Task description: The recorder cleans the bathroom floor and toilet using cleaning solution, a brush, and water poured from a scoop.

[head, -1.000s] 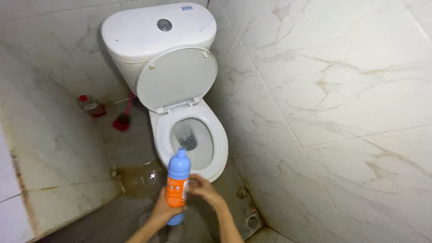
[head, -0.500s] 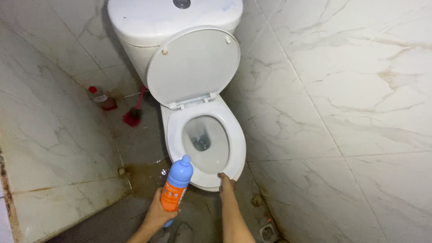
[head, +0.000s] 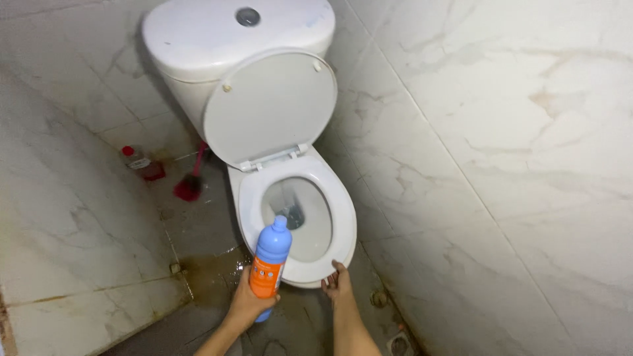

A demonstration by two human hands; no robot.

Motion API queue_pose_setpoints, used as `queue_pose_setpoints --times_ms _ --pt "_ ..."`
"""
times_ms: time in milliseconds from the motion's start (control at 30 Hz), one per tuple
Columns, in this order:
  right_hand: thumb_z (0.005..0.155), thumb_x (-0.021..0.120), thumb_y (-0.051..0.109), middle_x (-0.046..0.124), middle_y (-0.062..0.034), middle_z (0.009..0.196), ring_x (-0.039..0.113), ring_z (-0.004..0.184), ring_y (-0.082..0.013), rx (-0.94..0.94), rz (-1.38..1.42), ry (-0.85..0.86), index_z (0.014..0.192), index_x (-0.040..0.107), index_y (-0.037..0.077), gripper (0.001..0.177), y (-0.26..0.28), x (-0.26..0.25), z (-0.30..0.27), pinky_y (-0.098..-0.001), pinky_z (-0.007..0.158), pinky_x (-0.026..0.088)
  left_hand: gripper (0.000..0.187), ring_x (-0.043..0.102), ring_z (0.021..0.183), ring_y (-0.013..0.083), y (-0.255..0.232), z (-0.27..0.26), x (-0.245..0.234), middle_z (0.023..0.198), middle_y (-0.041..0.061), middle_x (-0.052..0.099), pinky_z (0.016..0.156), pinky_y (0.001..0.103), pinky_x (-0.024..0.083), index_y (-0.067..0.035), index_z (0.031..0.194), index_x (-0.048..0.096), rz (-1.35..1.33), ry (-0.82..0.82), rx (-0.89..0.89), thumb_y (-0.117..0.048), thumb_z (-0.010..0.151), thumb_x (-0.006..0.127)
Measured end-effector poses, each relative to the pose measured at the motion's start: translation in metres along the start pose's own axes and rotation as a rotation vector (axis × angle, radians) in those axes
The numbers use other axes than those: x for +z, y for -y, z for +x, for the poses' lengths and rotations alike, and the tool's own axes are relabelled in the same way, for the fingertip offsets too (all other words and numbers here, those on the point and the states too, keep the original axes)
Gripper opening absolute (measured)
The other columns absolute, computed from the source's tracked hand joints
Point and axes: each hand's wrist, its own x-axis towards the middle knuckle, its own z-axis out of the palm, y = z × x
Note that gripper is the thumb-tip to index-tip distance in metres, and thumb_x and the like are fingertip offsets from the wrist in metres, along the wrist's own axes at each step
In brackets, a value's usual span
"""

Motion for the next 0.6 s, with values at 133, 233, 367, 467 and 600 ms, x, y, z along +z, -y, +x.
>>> queue_pose_setpoints --times_ms 133,233,367,467,600 --pt "0.089 0.074 0.029 0.054 -0.008 0.118 0.053 0.116 -0.0243 -0.005 0.021 0.001 0.128 0.056 0.012 0.046 -0.011 -0.019 0.023 -0.044 0.1 0.045 0.087 0.068 0.113 0.0248 0.005 -0.006 0.008 0.122 0.012 0.068 0.099 0.04 0.054 -0.01 0.133 0.046 0.0 -0.004 0.026 -0.012 0.059 0.092" --pt "0.093 0.074 0.027 0.056 -0.0106 0.105 0.055 0.104 -0.0257 -0.119 0.046 0.076 0.125 0.06 0.0 0.044 -0.024 -0.028 0.047 -0.043 0.094 0.049 0.09 0.067 0.114 0.0252 0.0 -0.017 0.004 0.124 0.012 0.067 0.099 0.041 0.053 -0.009 0.135 0.045 -0.009 -0.047 0.064 -0.013 0.058 0.092" --pt "0.096 0.072 0.028 0.063 -0.0061 0.094 0.057 0.088 -0.0216 -0.466 -0.275 -0.05 0.123 0.062 -0.005 0.043 0.002 -0.001 -0.047 -0.0374 0.083 0.047 0.098 0.065 0.114 0.0253 -0.004 -0.025 -0.002 0.125 0.012 0.065 0.099 0.041 0.051 -0.009 0.138 0.038 0.022 -0.083 0.06 -0.014 0.057 0.093" --pt "0.09 0.073 0.025 0.068 -0.0041 0.104 0.066 0.095 -0.0174 -0.64 -0.258 -0.074 0.13 0.055 0.003 0.05 0.034 0.031 -0.134 -0.0362 0.088 0.054 0.092 0.067 0.112 0.0263 -0.024 -0.039 -0.009 0.122 0.013 0.067 0.099 0.041 0.052 -0.008 0.133 0.042 0.02 -0.108 0.041 -0.015 0.057 0.093" --pt "0.085 0.075 0.024 0.068 -0.0219 0.106 0.068 0.095 -0.0274 -0.771 -0.512 -0.141 0.144 0.043 0.011 0.067 0.09 0.089 -0.234 -0.0437 0.085 0.054 0.083 0.069 0.109 0.0276 -0.062 -0.053 -0.024 0.118 0.014 0.069 0.098 0.042 0.054 -0.008 0.127 0.046 -0.003 -0.152 -0.013 -0.016 0.059 0.092"
